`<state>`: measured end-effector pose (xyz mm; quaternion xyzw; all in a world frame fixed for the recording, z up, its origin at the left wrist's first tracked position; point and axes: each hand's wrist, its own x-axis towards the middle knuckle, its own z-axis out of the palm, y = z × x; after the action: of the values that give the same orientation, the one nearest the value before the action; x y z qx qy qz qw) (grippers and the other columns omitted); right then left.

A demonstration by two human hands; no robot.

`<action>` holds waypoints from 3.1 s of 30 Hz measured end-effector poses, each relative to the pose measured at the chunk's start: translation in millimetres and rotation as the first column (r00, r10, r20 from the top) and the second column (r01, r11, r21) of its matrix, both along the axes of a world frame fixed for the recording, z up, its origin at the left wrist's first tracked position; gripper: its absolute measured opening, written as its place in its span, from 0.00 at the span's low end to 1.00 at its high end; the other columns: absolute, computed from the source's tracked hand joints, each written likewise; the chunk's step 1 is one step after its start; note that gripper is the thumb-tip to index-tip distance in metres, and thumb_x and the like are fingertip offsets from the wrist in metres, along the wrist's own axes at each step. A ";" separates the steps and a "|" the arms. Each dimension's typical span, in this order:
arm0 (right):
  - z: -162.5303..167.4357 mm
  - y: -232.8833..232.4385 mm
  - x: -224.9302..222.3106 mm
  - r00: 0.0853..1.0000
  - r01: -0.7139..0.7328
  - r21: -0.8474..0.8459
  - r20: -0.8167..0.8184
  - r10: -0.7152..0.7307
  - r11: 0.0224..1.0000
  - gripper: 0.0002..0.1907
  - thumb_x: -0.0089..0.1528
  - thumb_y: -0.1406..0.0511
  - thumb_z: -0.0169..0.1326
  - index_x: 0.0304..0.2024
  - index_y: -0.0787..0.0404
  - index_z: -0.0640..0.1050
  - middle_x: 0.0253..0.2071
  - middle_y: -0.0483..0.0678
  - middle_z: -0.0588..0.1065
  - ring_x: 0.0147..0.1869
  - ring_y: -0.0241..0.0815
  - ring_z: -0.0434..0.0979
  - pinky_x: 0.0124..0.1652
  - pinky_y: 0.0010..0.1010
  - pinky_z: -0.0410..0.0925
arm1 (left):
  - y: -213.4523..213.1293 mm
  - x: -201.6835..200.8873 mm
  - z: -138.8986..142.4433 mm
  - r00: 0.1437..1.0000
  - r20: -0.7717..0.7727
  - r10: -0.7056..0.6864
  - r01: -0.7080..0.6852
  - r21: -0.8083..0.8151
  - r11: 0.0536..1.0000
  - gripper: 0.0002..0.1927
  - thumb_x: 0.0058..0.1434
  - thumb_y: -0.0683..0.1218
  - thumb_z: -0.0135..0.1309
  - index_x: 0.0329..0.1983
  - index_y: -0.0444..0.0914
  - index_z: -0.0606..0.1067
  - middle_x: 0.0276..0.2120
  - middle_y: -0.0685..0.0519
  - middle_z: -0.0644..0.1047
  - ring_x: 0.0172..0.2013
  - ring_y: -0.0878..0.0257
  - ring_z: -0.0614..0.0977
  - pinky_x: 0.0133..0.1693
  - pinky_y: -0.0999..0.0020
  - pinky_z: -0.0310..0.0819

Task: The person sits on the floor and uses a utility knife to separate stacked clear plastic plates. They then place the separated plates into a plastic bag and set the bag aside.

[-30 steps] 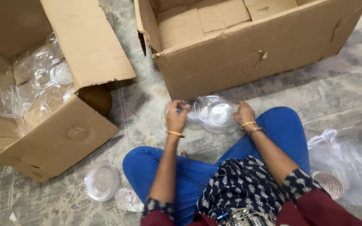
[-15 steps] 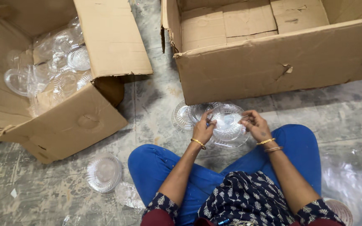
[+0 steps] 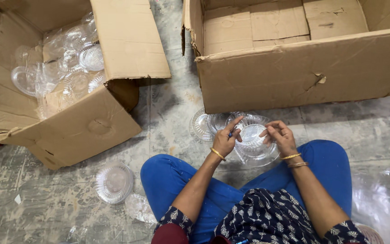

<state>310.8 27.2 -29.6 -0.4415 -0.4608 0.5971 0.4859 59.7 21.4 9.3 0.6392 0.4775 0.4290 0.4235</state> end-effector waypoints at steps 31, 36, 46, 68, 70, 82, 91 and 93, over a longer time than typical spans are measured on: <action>8.7 -1.0 -3.9 0.985 -0.168 -0.077 0.012 0.170 0.983 0.14 0.69 0.63 0.50 0.51 0.66 0.77 0.36 0.57 0.81 0.29 0.40 0.79 0.28 0.28 0.71 | -1.2 3.5 -3.9 0.983 -0.181 0.013 0.026 0.214 0.977 0.30 0.59 0.33 0.49 0.61 0.51 0.77 0.26 0.52 0.82 0.28 0.60 0.84 0.34 0.64 0.78; 5.4 4.1 -4.1 0.995 -0.081 -0.021 -0.054 0.080 0.996 0.15 0.69 0.61 0.50 0.52 0.66 0.75 0.37 0.56 0.81 0.30 0.40 0.80 0.29 0.28 0.71 | 3.1 5.5 -6.7 0.994 -0.091 0.055 -0.033 0.233 0.972 0.34 0.56 0.31 0.45 0.63 0.51 0.76 0.28 0.51 0.82 0.30 0.61 0.84 0.36 0.65 0.79; 13.9 -14.9 -34.6 0.977 -0.212 0.015 0.000 0.212 0.977 0.21 0.70 0.61 0.49 0.64 0.61 0.72 0.40 0.53 0.81 0.38 0.34 0.82 0.33 0.24 0.75 | -6.4 -29.4 -20.3 0.990 -0.136 -0.026 0.053 0.199 0.979 0.31 0.59 0.29 0.43 0.62 0.45 0.77 0.26 0.51 0.81 0.29 0.62 0.83 0.37 0.66 0.78; 25.6 -21.1 -68.9 0.989 -0.082 0.081 -0.116 0.091 0.993 0.20 0.72 0.64 0.47 0.66 0.57 0.72 0.38 0.53 0.82 0.29 0.35 0.81 0.29 0.25 0.74 | -16.9 -55.9 13.3 0.994 -0.105 0.014 0.007 0.192 0.981 0.20 0.71 0.35 0.45 0.64 0.37 0.73 0.31 0.51 0.81 0.28 0.69 0.75 0.32 0.74 0.67; 23.7 -19.4 -69.3 0.987 -0.036 0.091 -0.152 0.050 0.995 0.20 0.72 0.64 0.46 0.66 0.57 0.72 0.38 0.53 0.82 0.28 0.35 0.81 0.28 0.25 0.74 | -16.9 -59.0 13.7 0.995 -0.100 0.015 0.004 0.194 0.981 0.19 0.72 0.35 0.45 0.66 0.36 0.72 0.32 0.51 0.80 0.29 0.69 0.74 0.34 0.74 0.67; 25.6 -20.3 -72.3 0.991 -0.015 0.064 -0.134 0.023 0.998 0.20 0.72 0.63 0.46 0.67 0.56 0.71 0.36 0.53 0.81 0.28 0.34 0.80 0.27 0.25 0.75 | -18.4 -63.4 16.3 0.991 -0.130 0.008 0.017 0.191 0.981 0.21 0.73 0.35 0.44 0.68 0.35 0.70 0.31 0.50 0.80 0.32 0.67 0.78 0.41 0.73 0.72; 30.5 -20.7 -74.3 0.992 -0.006 0.042 -0.125 0.011 0.999 0.20 0.72 0.64 0.47 0.67 0.56 0.71 0.37 0.52 0.81 0.29 0.33 0.80 0.28 0.24 0.75 | -20.0 -61.7 15.4 0.999 -0.021 -0.031 0.033 0.079 0.996 0.23 0.72 0.36 0.46 0.70 0.33 0.67 0.31 0.49 0.78 0.34 0.67 0.77 0.42 0.72 0.72; 31.7 -20.9 -74.8 0.994 -0.003 0.044 -0.109 0.008 0.999 0.20 0.72 0.64 0.46 0.67 0.56 0.72 0.37 0.52 0.81 0.29 0.33 0.80 0.27 0.24 0.75 | -20.0 -62.7 15.7 0.999 -0.031 -0.037 0.039 0.089 0.995 0.23 0.72 0.36 0.46 0.71 0.32 0.66 0.31 0.49 0.78 0.34 0.66 0.78 0.43 0.72 0.72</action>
<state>236.1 6.3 2.1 -0.3961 -0.4478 0.6115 0.5183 -3.0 1.4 25.0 0.6727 0.4517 0.4325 0.3956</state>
